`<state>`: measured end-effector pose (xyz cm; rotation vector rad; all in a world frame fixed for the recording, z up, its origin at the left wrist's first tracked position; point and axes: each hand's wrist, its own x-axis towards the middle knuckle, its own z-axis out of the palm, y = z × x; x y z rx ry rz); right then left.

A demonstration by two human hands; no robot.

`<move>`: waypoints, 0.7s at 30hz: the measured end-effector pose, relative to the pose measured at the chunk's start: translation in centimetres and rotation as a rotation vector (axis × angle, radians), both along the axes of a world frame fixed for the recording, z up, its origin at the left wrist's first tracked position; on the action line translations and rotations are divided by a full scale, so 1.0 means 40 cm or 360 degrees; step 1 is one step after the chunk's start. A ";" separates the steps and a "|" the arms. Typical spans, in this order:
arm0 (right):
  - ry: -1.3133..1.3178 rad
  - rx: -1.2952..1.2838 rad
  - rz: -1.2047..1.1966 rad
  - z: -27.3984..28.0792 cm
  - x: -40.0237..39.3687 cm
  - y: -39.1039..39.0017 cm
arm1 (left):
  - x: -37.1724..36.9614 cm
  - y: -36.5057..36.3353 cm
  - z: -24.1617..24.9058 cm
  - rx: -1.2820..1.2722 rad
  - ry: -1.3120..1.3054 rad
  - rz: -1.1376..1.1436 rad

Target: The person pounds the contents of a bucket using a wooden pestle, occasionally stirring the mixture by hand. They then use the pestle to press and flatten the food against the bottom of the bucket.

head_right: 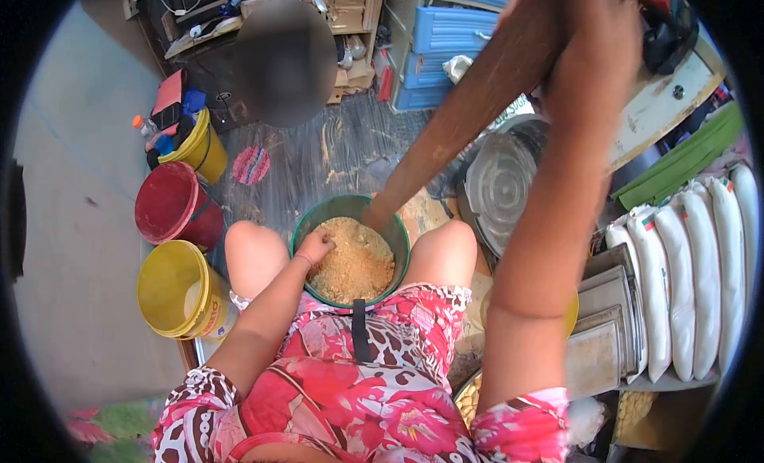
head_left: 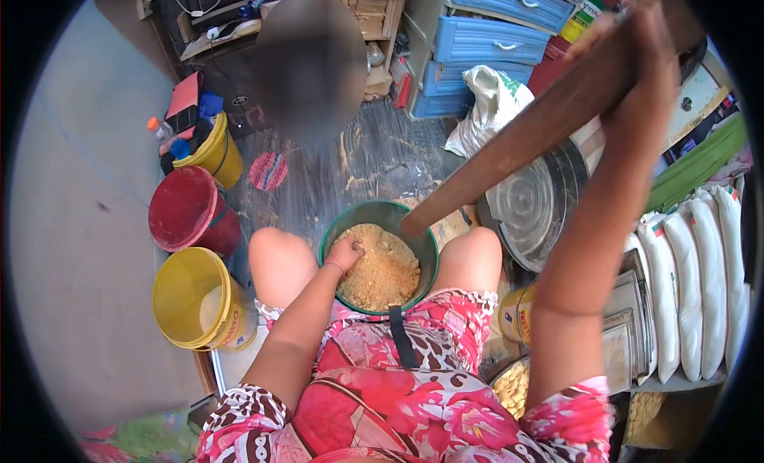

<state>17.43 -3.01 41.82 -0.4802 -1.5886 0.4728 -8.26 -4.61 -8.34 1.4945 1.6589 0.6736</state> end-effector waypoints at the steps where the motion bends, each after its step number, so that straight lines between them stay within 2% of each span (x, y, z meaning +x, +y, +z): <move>1: 0.0087 0.0150 0.0054 0.071 -0.035 -0.028 | 0.000 0.002 -0.001 -0.0009 -0.0018 0.0000; 2: 0.0173 0.0302 0.0108 0.116 -0.067 -0.043 | 0.002 0.002 -0.005 -0.0017 -0.0038 0.0002; 3: 0.0232 0.0282 -0.0362 0.139 -0.070 -0.017 | -0.001 0.003 -0.016 -0.0002 -0.0051 -0.0030; 6: 0.0253 0.0270 -0.0323 0.119 -0.078 0.018 | -0.003 0.003 -0.032 -0.0006 -0.0093 -0.0035; 7: 0.0216 0.0288 -0.0333 0.058 -0.065 0.040 | -0.003 0.003 -0.028 -0.0010 -0.0096 -0.0024; 9: 0.0109 0.0176 -0.0520 -0.232 -0.048 0.101 | 0.001 -0.007 0.007 -0.0041 -0.0088 -0.0025; 10: 0.0049 0.0039 -0.0599 -0.436 -0.067 0.106 | -0.003 -0.010 0.000 -0.0038 -0.0088 -0.0011; 11: 0.0196 -0.0322 -0.0723 -0.677 -0.126 0.128 | -0.003 -0.001 -0.009 -0.0034 -0.0116 -0.0005; 12: 0.0086 -0.0309 -0.0535 -0.883 -0.139 0.102 | -0.002 -0.005 -0.017 -0.0042 -0.0145 -0.0001; 13: 0.0361 -0.0697 -0.0391 -0.969 -0.138 0.111 | 0.006 -0.019 0.015 -0.0051 -0.0133 0.0062; 14: 0.0371 -0.0686 -0.0369 -0.959 -0.134 0.100 | 0.002 -0.017 0.009 -0.0036 -0.0122 0.0079; 16: 0.0331 -0.1018 -0.0126 -0.934 -0.107 0.073 | -0.007 -0.007 -0.036 0.0094 0.0059 -0.0050; 17: 0.0324 -0.1006 -0.0133 -0.933 -0.101 0.066 | -0.003 -0.003 -0.035 0.0072 0.0053 -0.0047; 19: 0.0376 -0.0494 -0.0240 -0.931 -0.086 0.056 | -0.001 0.001 -0.039 0.0071 0.0028 -0.0084; 20: 0.0356 -0.0492 -0.0236 -0.921 -0.072 0.066 | 0.005 -0.006 -0.034 0.0057 0.0018 -0.0109; 21: 0.0528 -0.0387 -0.0199 -0.905 -0.055 0.085 | 0.014 -0.012 -0.030 0.0057 0.0008 -0.0102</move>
